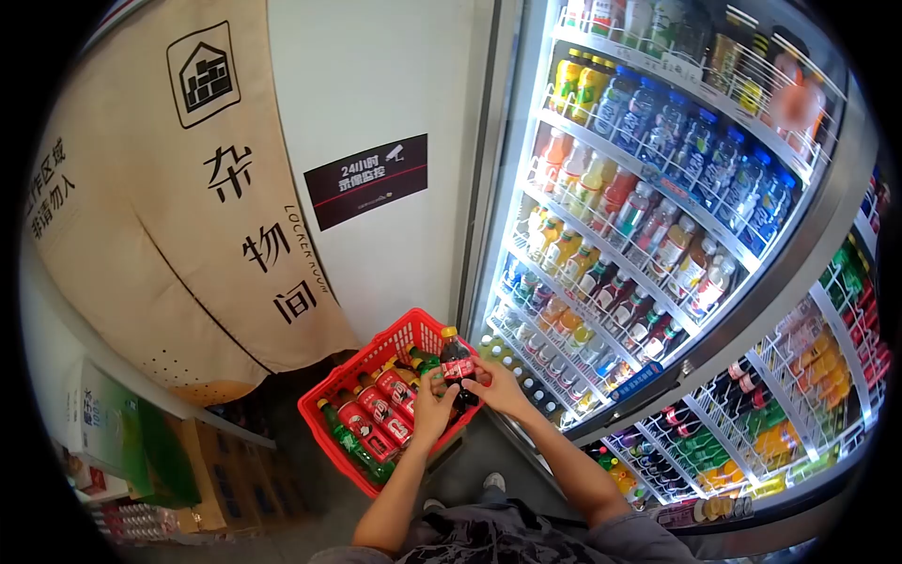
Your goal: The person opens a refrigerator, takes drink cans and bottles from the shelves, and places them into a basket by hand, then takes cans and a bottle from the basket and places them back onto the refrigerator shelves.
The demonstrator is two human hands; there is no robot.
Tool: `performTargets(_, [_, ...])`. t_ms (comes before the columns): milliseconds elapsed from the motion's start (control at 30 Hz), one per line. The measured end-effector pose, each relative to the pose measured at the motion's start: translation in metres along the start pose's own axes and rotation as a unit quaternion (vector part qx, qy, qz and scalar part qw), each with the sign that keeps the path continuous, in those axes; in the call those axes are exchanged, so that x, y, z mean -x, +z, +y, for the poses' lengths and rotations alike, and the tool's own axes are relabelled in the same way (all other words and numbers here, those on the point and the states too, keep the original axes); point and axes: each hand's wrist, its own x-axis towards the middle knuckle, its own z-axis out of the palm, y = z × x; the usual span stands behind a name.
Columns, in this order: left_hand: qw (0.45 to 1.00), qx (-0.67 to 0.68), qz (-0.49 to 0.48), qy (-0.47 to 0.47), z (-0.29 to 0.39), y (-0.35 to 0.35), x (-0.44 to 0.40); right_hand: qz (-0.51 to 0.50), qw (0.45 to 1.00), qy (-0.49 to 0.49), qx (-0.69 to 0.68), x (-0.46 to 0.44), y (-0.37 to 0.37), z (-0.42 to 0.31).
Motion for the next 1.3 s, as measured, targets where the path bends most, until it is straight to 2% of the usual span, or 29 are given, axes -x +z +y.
performTargets(33, [1.0, 0.003, 0.011, -0.02, -0.003, -0.003, -0.002, -0.043, 0.999, 0.016, -0.022, -0.007, 0.002, -0.005])
performTargets(100, [0.998, 0.018, 0.053, -0.017, -0.008, -0.006, -0.001, -0.052, 0.998, 0.015, -0.019, -0.018, 0.01, 0.001])
performTargets(167, [0.969, -0.222, 0.106, 0.032, -0.017, -0.015, -0.003, -0.122, 0.992, 0.031, -0.007, -0.033, 0.017, 0.014])
performTargets(200, [0.978, -0.165, 0.127, 0.032, -0.017, -0.014, -0.005, -0.118, 0.992, 0.038, -0.023, -0.035, 0.018, 0.011])
performTargets(233, [0.976, -0.165, 0.136, 0.03, -0.018, -0.015, -0.007, -0.127, 0.991, 0.035, -0.022, -0.039, 0.02, 0.013])
performTargets(300, [0.963, -0.237, 0.127, 0.0, -0.019, -0.017, -0.006, -0.147, 0.986, 0.052, -0.054, -0.046, 0.025, 0.019])
performTargets(467, [0.951, -0.256, 0.174, -0.013, -0.035, -0.012, -0.005, -0.196, 0.981, 0.016, 0.0, -0.063, 0.034, 0.033])
performTargets(600, [0.921, -0.33, 0.207, -0.017, -0.028, -0.004, -0.001, -0.171, 0.984, 0.01, 0.048, -0.067, 0.041, 0.043])
performTargets(700, [0.931, -0.29, 0.22, 0.026, -0.036, 0.0, 0.001, -0.176, 0.983, 0.02, 0.039, -0.071, 0.043, 0.049])
performTargets(867, [0.934, -0.273, 0.229, 0.013, -0.036, -0.003, 0.001, -0.199, 0.979, 0.014, 0.038, -0.079, 0.049, 0.047])
performTargets(967, [0.935, -0.273, 0.224, -0.002, -0.032, -0.005, 0.004, -0.184, 0.979, -0.044, 0.075, -0.078, 0.051, 0.048])
performTargets(1133, [0.936, -0.267, 0.231, -0.011, -0.041, -0.006, 0.006, -0.179, 0.983, 0.002, 0.052, -0.073, 0.05, 0.047])
performTargets(1300, [0.955, -0.198, 0.218, -0.021, -0.035, -0.01, 0.006, -0.165, 0.985, 0.015, 0.045, -0.067, 0.051, 0.044])
